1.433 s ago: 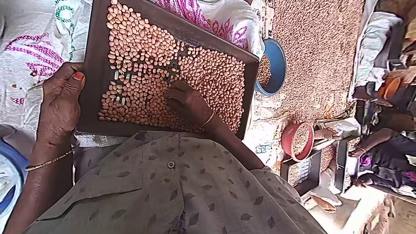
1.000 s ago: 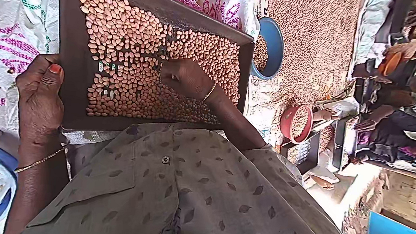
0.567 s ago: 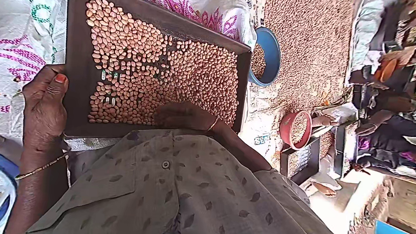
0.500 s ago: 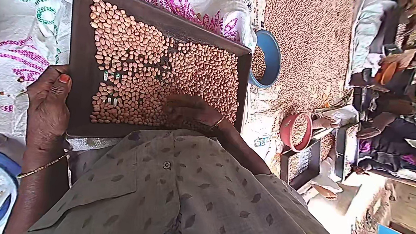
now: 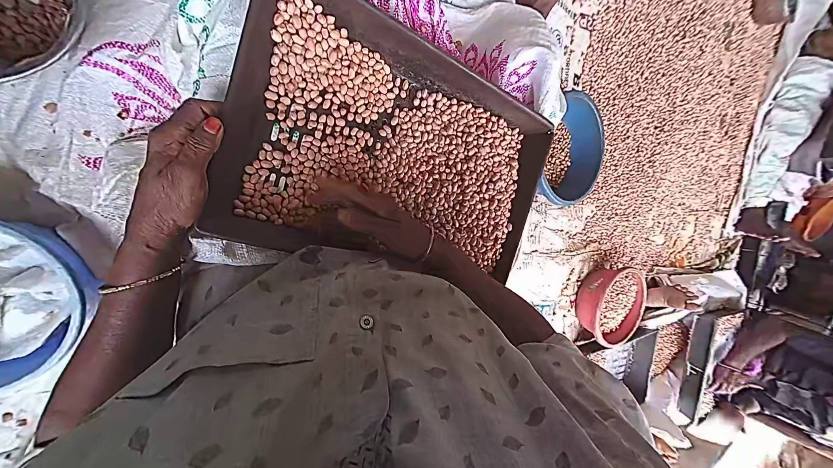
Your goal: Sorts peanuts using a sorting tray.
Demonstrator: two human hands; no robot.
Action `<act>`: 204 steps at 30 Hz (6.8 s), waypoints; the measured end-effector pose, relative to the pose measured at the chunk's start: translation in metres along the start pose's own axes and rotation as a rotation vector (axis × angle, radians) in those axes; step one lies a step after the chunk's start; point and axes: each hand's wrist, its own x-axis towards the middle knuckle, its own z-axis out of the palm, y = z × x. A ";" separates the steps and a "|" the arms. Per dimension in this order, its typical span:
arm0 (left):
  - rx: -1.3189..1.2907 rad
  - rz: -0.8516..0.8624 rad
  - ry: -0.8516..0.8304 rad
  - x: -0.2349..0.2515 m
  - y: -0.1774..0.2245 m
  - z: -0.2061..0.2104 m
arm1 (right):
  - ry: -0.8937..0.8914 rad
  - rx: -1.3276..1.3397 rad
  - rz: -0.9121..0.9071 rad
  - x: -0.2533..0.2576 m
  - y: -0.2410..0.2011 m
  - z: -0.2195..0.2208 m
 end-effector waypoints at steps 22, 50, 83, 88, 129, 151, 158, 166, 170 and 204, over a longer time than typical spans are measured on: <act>0.020 -0.065 0.024 -0.006 -0.005 -0.003 | -0.126 -0.958 -0.360 0.088 0.002 0.043; -0.021 0.003 0.007 0.007 -0.004 0.002 | 0.665 -1.558 -0.116 0.070 0.030 -0.024; -0.023 -0.040 0.022 0.011 0.000 0.002 | 0.719 -1.173 -0.374 0.164 0.005 -0.033; -0.012 -0.020 0.021 0.010 0.001 0.003 | 0.457 -1.131 -0.220 0.140 -0.006 -0.025; -0.057 -0.013 0.017 -0.004 0.005 0.004 | 0.893 -0.315 -0.333 0.109 -0.066 -0.079; -0.020 -0.080 0.011 -0.006 0.005 0.003 | 0.552 -0.978 -0.196 0.113 -0.029 -0.020; -0.019 -0.096 0.008 -0.001 0.006 0.004 | 0.853 -0.636 -0.249 0.099 -0.063 -0.097; -0.001 -0.053 0.015 0.007 -0.002 0.002 | 0.659 -1.301 0.069 0.059 0.001 -0.056; -0.024 -0.071 0.029 0.007 -0.004 0.004 | 0.301 -0.947 0.089 0.040 -0.019 -0.040; -0.083 -0.042 0.027 0.009 -0.005 0.004 | 0.969 0.075 -0.391 0.091 -0.086 -0.114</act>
